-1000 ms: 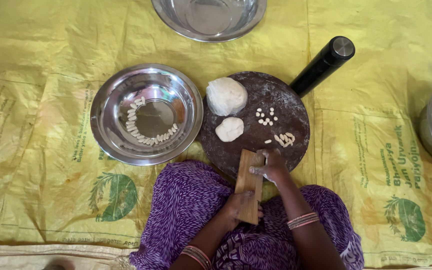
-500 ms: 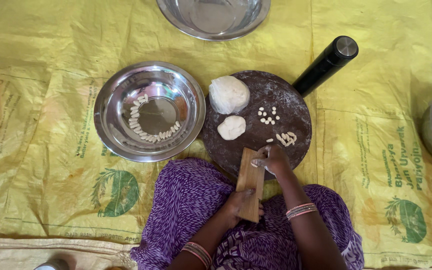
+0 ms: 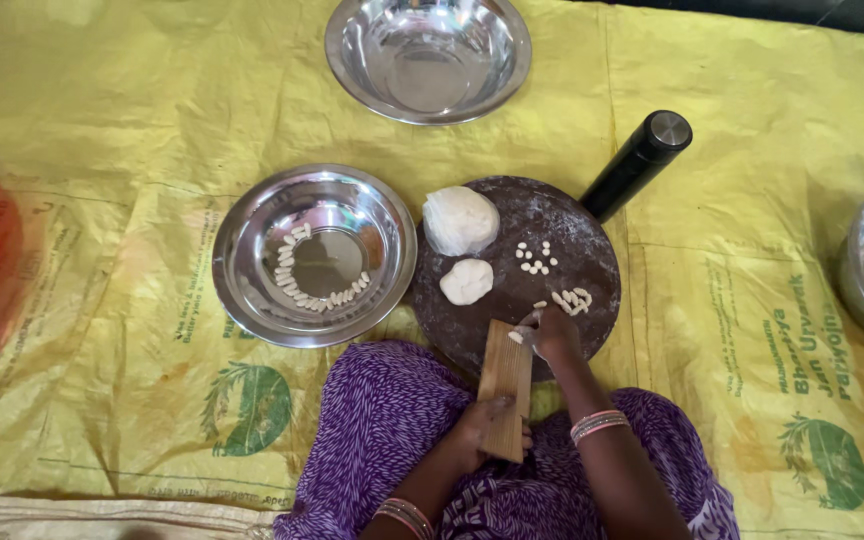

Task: The person sits on the floor and rolls small pieces of dough into balls. They then use a wooden ridged tool to press each ball into a ridged shape and place the finished pieces into a metal bowl.

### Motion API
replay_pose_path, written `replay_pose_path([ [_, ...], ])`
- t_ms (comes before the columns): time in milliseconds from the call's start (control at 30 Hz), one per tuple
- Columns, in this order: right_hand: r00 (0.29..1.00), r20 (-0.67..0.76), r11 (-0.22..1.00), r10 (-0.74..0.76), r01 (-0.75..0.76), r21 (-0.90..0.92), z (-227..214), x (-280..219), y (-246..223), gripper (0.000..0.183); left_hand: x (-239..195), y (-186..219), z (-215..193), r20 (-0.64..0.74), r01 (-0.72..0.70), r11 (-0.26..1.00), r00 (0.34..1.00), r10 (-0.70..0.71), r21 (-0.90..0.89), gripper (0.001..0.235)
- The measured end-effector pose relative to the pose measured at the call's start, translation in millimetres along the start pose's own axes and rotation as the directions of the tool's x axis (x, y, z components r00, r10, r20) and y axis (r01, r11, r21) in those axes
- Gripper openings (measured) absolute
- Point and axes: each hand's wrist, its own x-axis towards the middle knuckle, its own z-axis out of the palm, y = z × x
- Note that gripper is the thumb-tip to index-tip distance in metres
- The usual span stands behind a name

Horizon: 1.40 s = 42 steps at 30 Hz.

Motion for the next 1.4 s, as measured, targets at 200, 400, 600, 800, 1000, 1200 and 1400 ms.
replay_pose_path([
  [200, 0.986, -0.139, 0.996, -0.09, 0.09, -0.009, 16, 3, 31, 0.035, -8, 3, 4, -0.017, -0.01, 0.996, 1.0, 0.011, 0.088, 0.052],
  [400, 0.998, -0.008, 0.964, -0.063, 0.063, 0.257, 4, -30, 28, 0.044, -12, 7, 16, -0.09, -0.017, 0.98, 0.995, 0.035, 0.198, 0.052],
  [600, 0.972, -0.216, 0.965, -0.088, 0.138, 0.225, -2, -46, 13, 0.041, -25, 8, 24, -0.051, -0.097, 0.952, 0.992, 0.116, 0.29, 0.052],
  [800, 0.936, -0.152, 0.866, 0.318, -0.222, 0.448, -16, -41, 25, 0.044, -34, 8, 30, 0.048, -0.173, 0.946, 0.985, 0.167, 0.275, 0.051],
  [1000, 0.913, -0.262, 0.649, 0.312, -0.003, 0.761, -25, -37, 31, 0.024, -18, 6, 26, 0.001, -0.148, 0.957, 0.988, 0.152, 0.249, 0.051],
  [1200, 0.848, -0.521, 0.864, 0.097, 0.187, 0.467, -30, -18, 34, 0.02, -6, 0, 22, -0.03, -0.102, 0.969, 0.993, 0.112, 0.223, 0.051],
  [1400, 0.878, -0.422, 0.959, -0.226, 0.123, -0.257, -55, 19, 0, 0.04, -6, 4, 26, -0.062, -0.039, 0.977, 0.997, 0.053, 0.21, 0.048],
])
